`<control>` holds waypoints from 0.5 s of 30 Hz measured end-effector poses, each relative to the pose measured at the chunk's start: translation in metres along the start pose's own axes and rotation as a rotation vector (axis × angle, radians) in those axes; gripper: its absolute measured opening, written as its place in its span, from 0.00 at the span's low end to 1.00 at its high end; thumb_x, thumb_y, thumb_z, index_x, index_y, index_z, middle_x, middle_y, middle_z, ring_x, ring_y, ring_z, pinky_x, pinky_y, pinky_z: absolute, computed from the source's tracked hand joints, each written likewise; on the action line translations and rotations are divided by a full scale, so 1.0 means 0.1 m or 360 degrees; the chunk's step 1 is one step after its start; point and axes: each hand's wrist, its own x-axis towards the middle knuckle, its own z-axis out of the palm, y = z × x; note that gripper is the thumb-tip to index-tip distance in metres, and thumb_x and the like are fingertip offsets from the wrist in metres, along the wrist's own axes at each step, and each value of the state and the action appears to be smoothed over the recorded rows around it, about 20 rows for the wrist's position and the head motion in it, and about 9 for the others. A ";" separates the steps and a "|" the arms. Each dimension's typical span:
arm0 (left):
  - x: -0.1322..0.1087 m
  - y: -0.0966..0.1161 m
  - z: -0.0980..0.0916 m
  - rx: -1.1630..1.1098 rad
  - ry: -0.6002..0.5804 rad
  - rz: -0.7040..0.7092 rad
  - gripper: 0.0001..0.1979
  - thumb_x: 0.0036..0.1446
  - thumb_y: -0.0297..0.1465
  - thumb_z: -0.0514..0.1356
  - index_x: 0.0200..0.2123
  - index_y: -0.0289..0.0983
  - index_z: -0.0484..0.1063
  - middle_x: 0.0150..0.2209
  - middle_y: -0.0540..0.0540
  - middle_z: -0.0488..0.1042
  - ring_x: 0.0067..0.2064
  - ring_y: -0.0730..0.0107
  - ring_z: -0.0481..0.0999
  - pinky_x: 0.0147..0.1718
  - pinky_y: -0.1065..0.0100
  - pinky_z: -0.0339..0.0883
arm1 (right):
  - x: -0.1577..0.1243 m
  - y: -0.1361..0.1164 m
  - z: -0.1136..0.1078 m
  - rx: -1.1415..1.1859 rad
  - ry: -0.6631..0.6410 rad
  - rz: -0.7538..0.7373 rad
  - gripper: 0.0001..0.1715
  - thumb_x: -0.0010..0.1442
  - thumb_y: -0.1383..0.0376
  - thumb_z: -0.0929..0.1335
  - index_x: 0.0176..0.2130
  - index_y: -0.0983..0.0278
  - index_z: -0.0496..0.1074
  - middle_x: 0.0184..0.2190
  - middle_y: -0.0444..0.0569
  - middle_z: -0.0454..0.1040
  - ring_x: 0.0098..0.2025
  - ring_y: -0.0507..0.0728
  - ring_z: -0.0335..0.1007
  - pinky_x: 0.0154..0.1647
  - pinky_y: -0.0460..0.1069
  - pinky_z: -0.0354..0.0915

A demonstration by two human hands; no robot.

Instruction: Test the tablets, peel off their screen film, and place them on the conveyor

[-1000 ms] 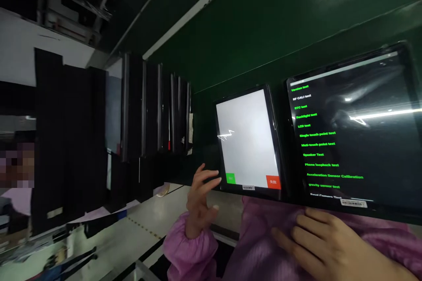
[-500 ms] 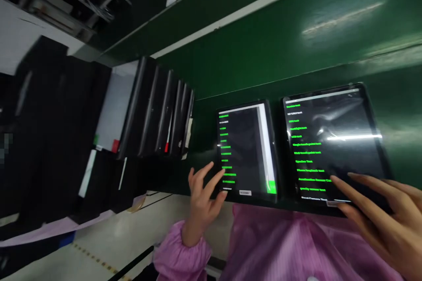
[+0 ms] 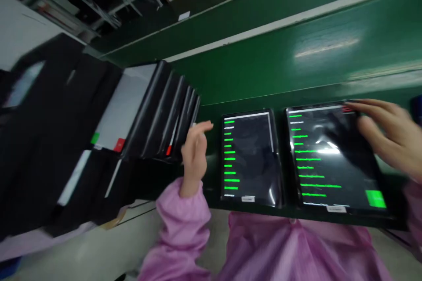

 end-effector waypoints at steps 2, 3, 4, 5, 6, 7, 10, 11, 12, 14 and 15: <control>0.33 -0.22 0.31 -0.0284 -0.0051 -0.0323 0.27 0.65 0.59 0.58 0.42 0.42 0.81 0.48 0.42 0.83 0.53 0.57 0.81 0.54 0.58 0.74 | 0.36 -0.07 0.12 0.0207 -0.0146 0.0133 0.56 0.66 0.26 0.54 0.52 0.68 0.81 0.52 0.64 0.79 0.57 0.73 0.74 0.58 0.66 0.67; 0.45 -0.31 0.45 -0.0387 -0.0056 -0.0401 0.30 0.63 0.62 0.57 0.40 0.42 0.81 0.47 0.41 0.83 0.51 0.57 0.81 0.52 0.58 0.74 | 0.49 -0.07 0.17 0.0213 -0.0173 0.0172 0.55 0.69 0.28 0.52 0.52 0.67 0.81 0.49 0.61 0.80 0.53 0.69 0.77 0.56 0.63 0.70; 0.53 -0.38 0.58 -0.0476 -0.0041 -0.0439 0.32 0.62 0.64 0.56 0.38 0.41 0.80 0.45 0.40 0.83 0.50 0.57 0.82 0.50 0.59 0.75 | 0.58 -0.05 0.21 0.0301 -0.0166 0.0231 0.57 0.68 0.27 0.50 0.48 0.67 0.82 0.46 0.60 0.82 0.50 0.67 0.79 0.55 0.61 0.71; 0.58 -0.44 0.68 -0.0547 -0.0020 -0.0437 0.34 0.61 0.66 0.55 0.37 0.41 0.80 0.44 0.40 0.84 0.48 0.57 0.82 0.48 0.59 0.75 | 0.64 -0.03 0.24 0.0398 -0.0153 0.0285 0.57 0.67 0.26 0.50 0.46 0.66 0.83 0.44 0.58 0.83 0.48 0.66 0.80 0.55 0.60 0.72; 0.59 -0.47 0.74 -0.0598 -0.0005 -0.0418 0.35 0.60 0.67 0.54 0.36 0.41 0.79 0.42 0.40 0.84 0.47 0.57 0.83 0.47 0.59 0.76 | 0.65 0.00 0.26 0.0505 -0.0124 0.0334 0.57 0.65 0.24 0.51 0.42 0.65 0.83 0.43 0.57 0.83 0.46 0.66 0.80 0.55 0.60 0.72; 0.59 -0.48 0.77 -0.0633 0.0009 -0.0404 0.35 0.60 0.67 0.54 0.35 0.41 0.79 0.40 0.41 0.84 0.46 0.57 0.83 0.46 0.59 0.76 | 0.65 0.02 0.28 0.0610 -0.0084 0.0377 0.58 0.62 0.22 0.53 0.39 0.64 0.84 0.41 0.56 0.83 0.46 0.66 0.80 0.56 0.59 0.72; 0.54 -0.45 0.74 -0.0597 -0.0028 -0.0385 0.33 0.61 0.65 0.56 0.35 0.42 0.81 0.39 0.43 0.84 0.45 0.58 0.82 0.46 0.60 0.75 | 0.59 0.02 0.33 0.0753 0.0012 0.0457 0.56 0.56 0.19 0.58 0.34 0.63 0.83 0.38 0.54 0.84 0.45 0.67 0.81 0.57 0.58 0.71; 0.53 -0.43 0.71 -0.0559 -0.0070 -0.0385 0.32 0.62 0.64 0.56 0.36 0.42 0.82 0.40 0.43 0.85 0.44 0.59 0.82 0.46 0.60 0.75 | 0.58 0.01 0.33 0.0769 0.0024 0.0476 0.56 0.55 0.19 0.58 0.34 0.62 0.83 0.38 0.54 0.84 0.45 0.67 0.81 0.56 0.58 0.71; 0.53 -0.39 0.69 -0.0524 -0.0121 -0.0385 0.32 0.62 0.63 0.57 0.36 0.41 0.83 0.40 0.43 0.85 0.44 0.59 0.82 0.46 0.61 0.75 | 0.58 -0.01 0.34 0.0777 0.0031 0.0495 0.55 0.55 0.19 0.58 0.35 0.62 0.83 0.38 0.54 0.84 0.45 0.67 0.80 0.55 0.58 0.71; 0.53 -0.32 0.67 -0.0477 -0.0213 -0.0376 0.31 0.62 0.62 0.58 0.36 0.41 0.83 0.39 0.43 0.85 0.42 0.58 0.83 0.43 0.60 0.76 | 0.60 -0.05 0.32 0.0754 0.0014 0.0535 0.57 0.54 0.18 0.58 0.35 0.62 0.83 0.38 0.55 0.83 0.44 0.67 0.80 0.52 0.58 0.71; 0.53 -0.29 0.67 -0.0460 -0.0243 -0.0367 0.31 0.62 0.62 0.59 0.35 0.40 0.83 0.38 0.43 0.85 0.41 0.58 0.83 0.43 0.60 0.76 | 0.61 -0.07 0.30 0.0737 -0.0006 0.0546 0.58 0.53 0.17 0.58 0.34 0.63 0.83 0.36 0.56 0.83 0.42 0.67 0.80 0.50 0.58 0.71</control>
